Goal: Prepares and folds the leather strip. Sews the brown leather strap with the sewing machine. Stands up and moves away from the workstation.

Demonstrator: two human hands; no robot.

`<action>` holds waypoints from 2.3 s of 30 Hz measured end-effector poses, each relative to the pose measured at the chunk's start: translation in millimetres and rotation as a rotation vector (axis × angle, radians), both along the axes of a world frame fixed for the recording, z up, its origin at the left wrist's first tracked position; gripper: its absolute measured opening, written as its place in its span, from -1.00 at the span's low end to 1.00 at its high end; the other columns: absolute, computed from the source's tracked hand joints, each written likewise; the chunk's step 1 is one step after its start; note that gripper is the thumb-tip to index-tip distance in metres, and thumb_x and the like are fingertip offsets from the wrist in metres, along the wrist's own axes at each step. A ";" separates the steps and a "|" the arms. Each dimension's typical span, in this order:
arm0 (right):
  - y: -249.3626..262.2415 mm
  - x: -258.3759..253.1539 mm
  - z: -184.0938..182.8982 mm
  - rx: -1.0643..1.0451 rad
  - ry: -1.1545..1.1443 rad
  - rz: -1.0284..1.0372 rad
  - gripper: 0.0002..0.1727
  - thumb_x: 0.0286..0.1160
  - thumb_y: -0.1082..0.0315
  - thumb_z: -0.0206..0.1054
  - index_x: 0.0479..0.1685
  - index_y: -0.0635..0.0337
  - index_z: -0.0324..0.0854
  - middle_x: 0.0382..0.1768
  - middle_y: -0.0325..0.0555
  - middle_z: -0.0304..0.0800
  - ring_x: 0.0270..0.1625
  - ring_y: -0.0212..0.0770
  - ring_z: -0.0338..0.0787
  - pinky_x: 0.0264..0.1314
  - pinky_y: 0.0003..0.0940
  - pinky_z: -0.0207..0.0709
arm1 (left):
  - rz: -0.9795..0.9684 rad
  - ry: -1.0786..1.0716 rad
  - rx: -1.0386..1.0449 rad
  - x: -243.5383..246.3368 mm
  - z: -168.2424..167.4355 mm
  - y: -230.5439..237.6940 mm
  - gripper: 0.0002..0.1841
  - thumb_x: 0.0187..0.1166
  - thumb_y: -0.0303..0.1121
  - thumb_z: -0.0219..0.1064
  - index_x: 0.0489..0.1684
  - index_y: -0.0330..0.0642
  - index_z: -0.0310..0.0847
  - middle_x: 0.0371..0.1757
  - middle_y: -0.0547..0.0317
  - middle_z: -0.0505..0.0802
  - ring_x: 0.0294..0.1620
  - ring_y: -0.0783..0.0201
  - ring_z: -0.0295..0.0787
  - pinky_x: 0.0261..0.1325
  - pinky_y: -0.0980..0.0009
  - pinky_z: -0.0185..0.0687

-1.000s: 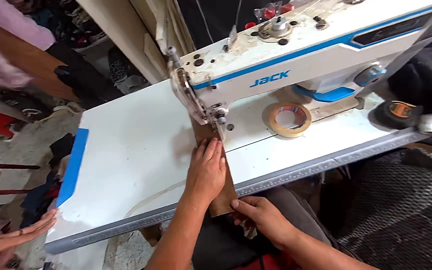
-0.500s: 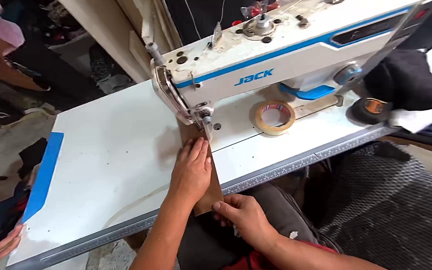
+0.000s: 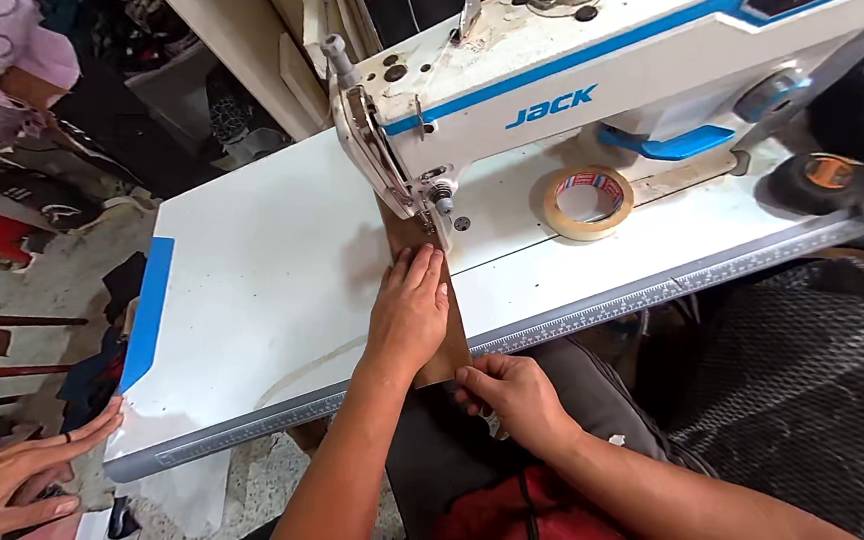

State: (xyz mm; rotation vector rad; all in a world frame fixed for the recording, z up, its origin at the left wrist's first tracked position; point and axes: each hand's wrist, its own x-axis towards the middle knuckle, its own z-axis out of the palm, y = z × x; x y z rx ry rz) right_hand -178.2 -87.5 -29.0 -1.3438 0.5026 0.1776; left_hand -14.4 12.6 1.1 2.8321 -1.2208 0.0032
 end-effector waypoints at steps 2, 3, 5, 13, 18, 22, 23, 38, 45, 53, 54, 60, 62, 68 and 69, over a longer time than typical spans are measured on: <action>-0.6 -0.2 -0.9 0.013 0.014 0.005 -0.71 0.68 0.10 0.34 -0.22 0.10 0.85 -0.35 -0.30 0.96 -0.36 -0.37 0.90 -0.23 -0.44 0.78 | 0.007 -0.010 0.004 -0.4 -0.9 0.1 -0.44 0.88 -0.10 -0.17 0.83 -0.01 0.26 0.87 0.24 0.30 0.90 0.06 0.05 0.87 -0.04 0.00; -0.5 0.3 -0.9 0.016 0.016 0.003 -0.70 0.68 0.10 0.35 -0.23 0.10 0.85 -0.35 -0.29 0.96 -0.37 -0.37 0.89 -0.25 -0.44 0.77 | 0.012 -0.009 0.008 -0.5 -0.6 0.2 -0.44 0.88 -0.10 -0.17 0.84 0.00 0.24 0.87 0.25 0.29 0.90 0.07 0.04 0.87 -0.04 0.00; -1.0 2.0 -0.7 0.021 0.014 -0.001 -0.68 0.68 0.07 0.35 -0.23 0.10 0.86 -0.37 -0.29 0.96 -0.39 -0.36 0.89 -0.29 -0.43 0.76 | 0.018 -0.010 0.011 -0.2 0.2 -0.5 -0.44 0.88 -0.11 -0.17 0.84 0.00 0.23 0.87 0.26 0.28 0.90 0.07 0.03 0.87 -0.04 0.00; -1.1 3.2 3.6 0.063 0.025 -0.031 -0.68 0.68 0.09 0.36 -0.21 0.16 0.85 -0.41 -0.23 0.95 -0.45 -0.32 0.87 -0.35 -0.42 0.76 | 0.018 -0.004 0.026 0.0 0.9 -1.4 -0.44 0.89 -0.10 -0.17 0.85 0.00 0.23 0.88 0.26 0.28 0.90 0.06 0.04 0.87 -0.04 -0.01; -1.4 4.8 4.3 0.083 0.025 -0.044 -0.67 0.68 0.11 0.36 -0.24 0.18 0.85 -0.42 -0.21 0.94 -0.47 -0.32 0.86 -0.37 -0.43 0.74 | 0.011 -0.004 0.033 0.0 0.7 -1.2 -0.43 0.89 -0.09 -0.18 0.85 0.01 0.21 0.89 0.28 0.26 0.91 0.05 0.01 0.88 -0.03 -0.03; -0.7 6.2 4.9 0.098 0.035 -0.059 -0.68 0.68 0.12 0.37 -0.24 0.19 0.85 -0.43 -0.18 0.94 -0.48 -0.29 0.87 -0.38 -0.42 0.76 | 0.002 -0.016 0.040 -0.4 0.6 0.2 -0.43 0.89 -0.09 -0.18 0.85 0.02 0.22 0.88 0.29 0.27 0.91 0.04 0.01 0.87 -0.04 -0.01; -0.6 6.3 5.2 0.098 0.037 -0.058 -0.68 0.68 0.12 0.37 -0.23 0.18 0.84 -0.43 -0.19 0.94 -0.48 -0.30 0.87 -0.37 -0.42 0.76 | 0.002 -0.017 0.042 -0.5 0.6 0.5 -0.43 0.89 -0.09 -0.18 0.85 0.03 0.22 0.88 0.29 0.27 0.91 0.04 0.01 0.87 -0.03 -0.01; -24.6 -15.0 13.3 -0.196 -0.204 -0.112 -0.68 0.68 0.06 0.33 -0.31 0.02 0.86 -0.41 -0.31 0.94 -0.36 -0.32 0.92 -0.21 -0.35 0.85 | -0.024 -0.027 0.033 0.2 -0.9 2.7 -0.44 0.88 -0.12 -0.15 0.84 0.02 0.24 0.88 0.29 0.27 0.91 -0.02 0.02 0.85 -0.09 0.01; -103.4 0.8 11.0 -0.748 -0.578 -0.317 -0.72 0.73 0.11 0.27 -0.14 0.03 0.84 -0.38 -0.40 0.91 -0.38 -0.47 0.87 -0.33 -0.43 0.83 | -0.052 -0.031 0.026 0.9 -0.7 5.5 -0.45 0.88 -0.11 -0.12 0.84 0.01 0.25 0.88 0.27 0.28 0.90 -0.04 0.02 0.85 -0.10 0.02; -127.4 10.7 -3.3 -0.854 -0.702 -0.391 -0.74 0.73 0.19 0.28 -0.13 0.14 0.82 -0.36 -0.33 0.89 -0.35 -0.50 0.85 -0.29 -0.54 0.79 | -0.049 -0.050 0.059 3.8 2.0 5.5 -0.45 0.88 -0.12 -0.11 0.84 0.02 0.25 0.87 0.26 0.30 0.89 -0.05 0.06 0.82 -0.05 0.11; -127.4 10.5 -3.2 -0.853 -0.700 -0.392 -0.74 0.73 0.20 0.28 -0.13 0.14 0.82 -0.36 -0.33 0.89 -0.35 -0.50 0.85 -0.29 -0.54 0.79 | -0.050 -0.054 0.054 4.3 1.9 5.3 -0.45 0.88 -0.13 -0.11 0.83 0.02 0.26 0.87 0.26 0.30 0.88 -0.06 0.08 0.82 -0.05 0.12; -128.0 11.0 -3.0 -0.858 -0.701 -0.390 -0.72 0.74 0.17 0.27 -0.13 0.15 0.81 -0.36 -0.33 0.88 -0.36 -0.51 0.83 -0.30 -0.53 0.77 | -0.044 -0.044 0.052 3.8 3.4 4.6 -0.46 0.88 -0.13 -0.11 0.83 0.04 0.27 0.87 0.27 0.31 0.88 -0.09 0.07 0.80 -0.08 0.14; -128.0 10.9 -3.3 -0.858 -0.694 -0.390 -0.72 0.74 0.16 0.27 -0.13 0.14 0.82 -0.36 -0.34 0.88 -0.35 -0.51 0.83 -0.30 -0.53 0.77 | -0.049 -0.047 0.042 3.8 3.8 4.7 -0.47 0.87 -0.15 -0.09 0.81 0.04 0.30 0.86 0.25 0.33 0.87 -0.11 0.09 0.80 -0.08 0.15; -128.0 11.2 -3.5 -0.857 -0.688 -0.399 -0.72 0.74 0.16 0.27 -0.14 0.13 0.82 -0.37 -0.34 0.88 -0.36 -0.51 0.83 -0.31 -0.54 0.77 | -0.066 -0.064 0.040 7.4 2.9 7.8 -0.47 0.88 -0.13 -0.12 0.82 0.09 0.29 0.86 0.29 0.33 0.88 -0.05 0.11 0.80 -0.05 0.16; -128.2 11.3 -3.7 -0.858 -0.690 -0.400 -0.72 0.74 0.16 0.27 -0.14 0.13 0.82 -0.37 -0.34 0.88 -0.36 -0.51 0.83 -0.31 -0.54 0.77 | -0.074 -0.062 0.029 8.4 2.6 8.4 -0.47 0.88 -0.13 -0.11 0.81 0.08 0.30 0.85 0.29 0.34 0.87 -0.04 0.11 0.80 -0.06 0.16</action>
